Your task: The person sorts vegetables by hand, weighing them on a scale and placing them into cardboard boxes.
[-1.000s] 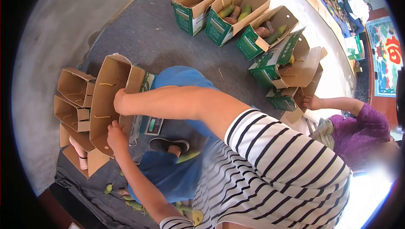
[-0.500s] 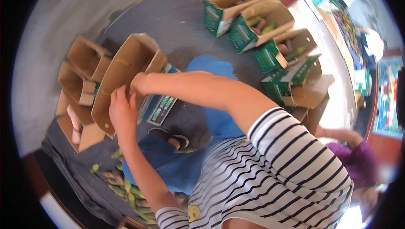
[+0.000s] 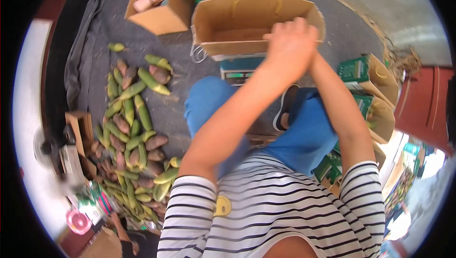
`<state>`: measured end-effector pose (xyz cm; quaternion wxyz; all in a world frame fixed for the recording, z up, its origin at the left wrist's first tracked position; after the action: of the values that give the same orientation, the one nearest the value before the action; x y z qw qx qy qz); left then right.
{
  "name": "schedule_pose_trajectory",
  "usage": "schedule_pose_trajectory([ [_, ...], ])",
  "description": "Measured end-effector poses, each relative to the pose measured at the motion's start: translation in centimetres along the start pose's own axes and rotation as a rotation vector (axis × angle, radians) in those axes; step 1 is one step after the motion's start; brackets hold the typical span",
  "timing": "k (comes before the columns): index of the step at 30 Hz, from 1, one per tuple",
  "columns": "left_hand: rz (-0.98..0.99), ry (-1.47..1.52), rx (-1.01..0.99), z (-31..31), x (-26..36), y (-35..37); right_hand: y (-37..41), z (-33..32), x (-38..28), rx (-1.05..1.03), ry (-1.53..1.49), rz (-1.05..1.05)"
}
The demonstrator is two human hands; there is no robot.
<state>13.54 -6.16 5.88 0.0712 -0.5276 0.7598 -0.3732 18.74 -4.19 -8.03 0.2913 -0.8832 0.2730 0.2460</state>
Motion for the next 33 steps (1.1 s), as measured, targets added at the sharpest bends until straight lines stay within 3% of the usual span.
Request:
schedule_pose_trajectory([
  [3, -0.184, -0.141, 0.017, 0.5, 1.0, -0.3, 0.7, 0.9, 1.0, -0.157, 0.264, 0.010],
  [4, -0.162, -0.113, 0.211, -0.9, 1.8, -0.6, 0.9, 1.0, 1.1, -0.185, 0.300, 0.004],
  [5, -0.132, -0.029, 0.090, 3.4, 2.4, -0.6, 1.1, 1.0, 1.3, -0.206, 0.325, 0.003],
  [6, -0.123, -0.037, 0.146, 6.3, 3.2, -0.5, 1.1, 0.9, 1.4, -0.221, 0.335, 0.008],
  [11, -0.175, 0.017, 0.268, 5.2, 3.2, -0.4, 1.0, 1.4, 1.8, -0.324, 0.278, 0.131],
  [23, -0.175, 0.045, 0.098, 4.1, 4.0, -1.6, 1.2, 0.8, 0.8, -0.272, 0.262, 0.121],
  [25, -0.122, 0.375, -0.081, -1.1, 4.5, -2.7, 1.1, 1.0, 0.6, -0.275, 0.248, 0.137],
  [28, -0.188, 0.104, 0.294, -12.6, -1.9, -0.6, 1.3, 1.0, 0.4, -0.269, 0.234, 0.173],
  [31, -0.575, 0.145, 0.326, -15.1, -16.0, 8.7, 1.0, 0.8, -0.1, -0.272, 0.236, 0.187],
  [33, -0.878, -0.124, -0.038, -11.2, -25.2, 20.7, 0.9, 0.5, -0.3, -0.269, 0.252, 0.177],
])
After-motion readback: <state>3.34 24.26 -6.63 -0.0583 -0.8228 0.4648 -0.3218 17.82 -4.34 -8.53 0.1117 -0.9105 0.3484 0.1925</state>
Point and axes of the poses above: each hand's wrist, its own y-axis away from the middle knuckle, its own z-axis out of the palm, x = y × z, the point moved 10 cm from there along -y, towards the middle knuckle, and after that the axes turned 14 degrees about x, right-handed, at the moved point
